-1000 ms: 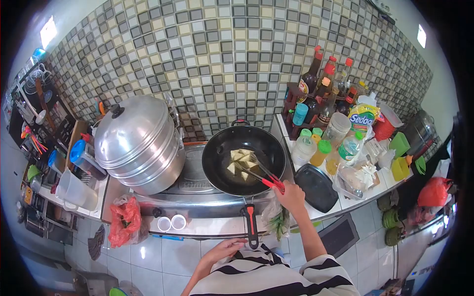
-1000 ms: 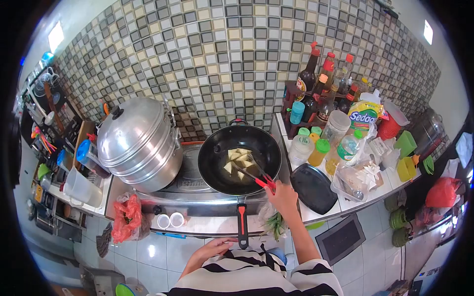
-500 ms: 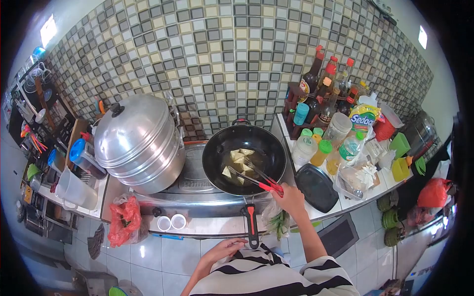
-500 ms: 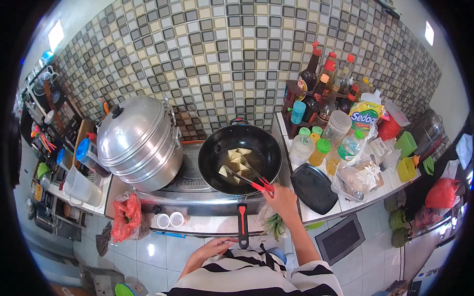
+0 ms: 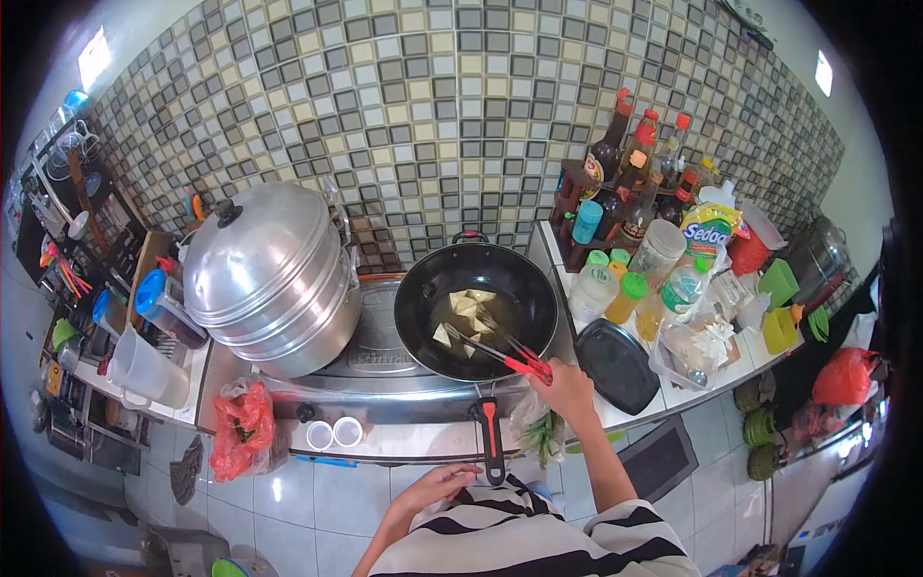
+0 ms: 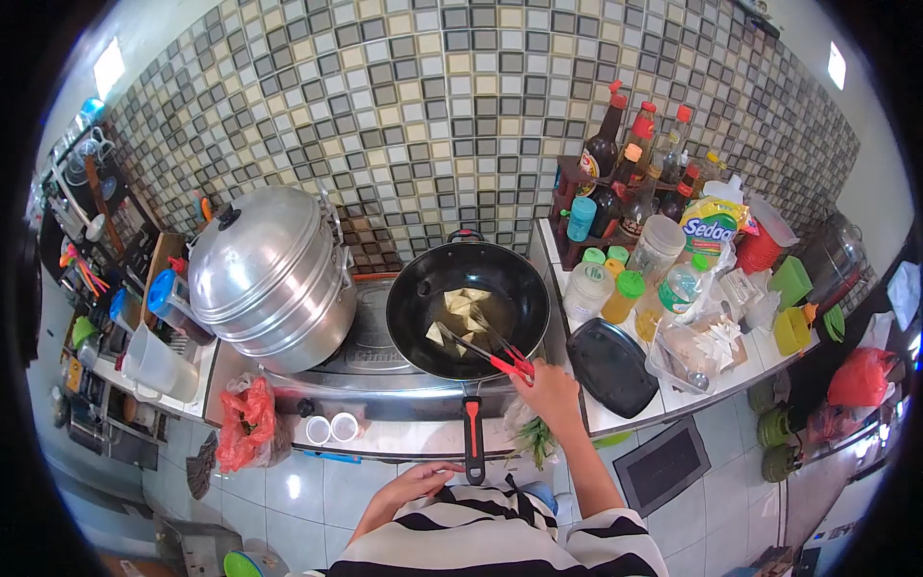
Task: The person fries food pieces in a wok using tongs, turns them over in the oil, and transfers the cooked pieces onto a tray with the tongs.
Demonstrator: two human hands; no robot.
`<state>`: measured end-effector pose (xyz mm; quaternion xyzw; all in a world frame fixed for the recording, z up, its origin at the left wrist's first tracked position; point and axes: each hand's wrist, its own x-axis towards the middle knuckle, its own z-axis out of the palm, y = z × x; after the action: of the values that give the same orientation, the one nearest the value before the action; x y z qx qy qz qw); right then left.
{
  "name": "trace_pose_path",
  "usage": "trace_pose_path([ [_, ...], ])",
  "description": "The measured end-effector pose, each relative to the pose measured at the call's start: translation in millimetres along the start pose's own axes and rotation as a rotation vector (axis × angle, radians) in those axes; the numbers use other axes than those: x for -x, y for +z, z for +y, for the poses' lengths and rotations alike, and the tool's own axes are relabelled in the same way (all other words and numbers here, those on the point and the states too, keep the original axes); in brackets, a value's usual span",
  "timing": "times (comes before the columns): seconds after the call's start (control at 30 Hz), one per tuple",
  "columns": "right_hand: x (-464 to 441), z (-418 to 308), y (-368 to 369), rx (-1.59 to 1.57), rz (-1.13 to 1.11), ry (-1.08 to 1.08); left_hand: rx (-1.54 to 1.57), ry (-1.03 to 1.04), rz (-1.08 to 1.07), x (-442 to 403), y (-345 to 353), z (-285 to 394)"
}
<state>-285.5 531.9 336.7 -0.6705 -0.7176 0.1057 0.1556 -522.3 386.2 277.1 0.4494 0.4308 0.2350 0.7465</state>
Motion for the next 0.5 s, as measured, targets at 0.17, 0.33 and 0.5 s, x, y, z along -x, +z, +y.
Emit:
trace_pose_path([
  [0.17, 2.1, -1.1, -0.9, 0.004, -0.013, 0.039, -0.013, -0.021, 0.007, 2.6, 3.0, 7.2],
  [0.33, 4.3, -0.3, -1.5, 0.007, -0.031, 0.102, 0.025, -0.042, -0.003, 4.7, 2.2, 10.1],
  [0.5, 4.7, 0.7, -0.4, 0.024, -0.012, 0.086, -0.02, -0.016, 0.017, -0.8, 2.2, 1.6],
])
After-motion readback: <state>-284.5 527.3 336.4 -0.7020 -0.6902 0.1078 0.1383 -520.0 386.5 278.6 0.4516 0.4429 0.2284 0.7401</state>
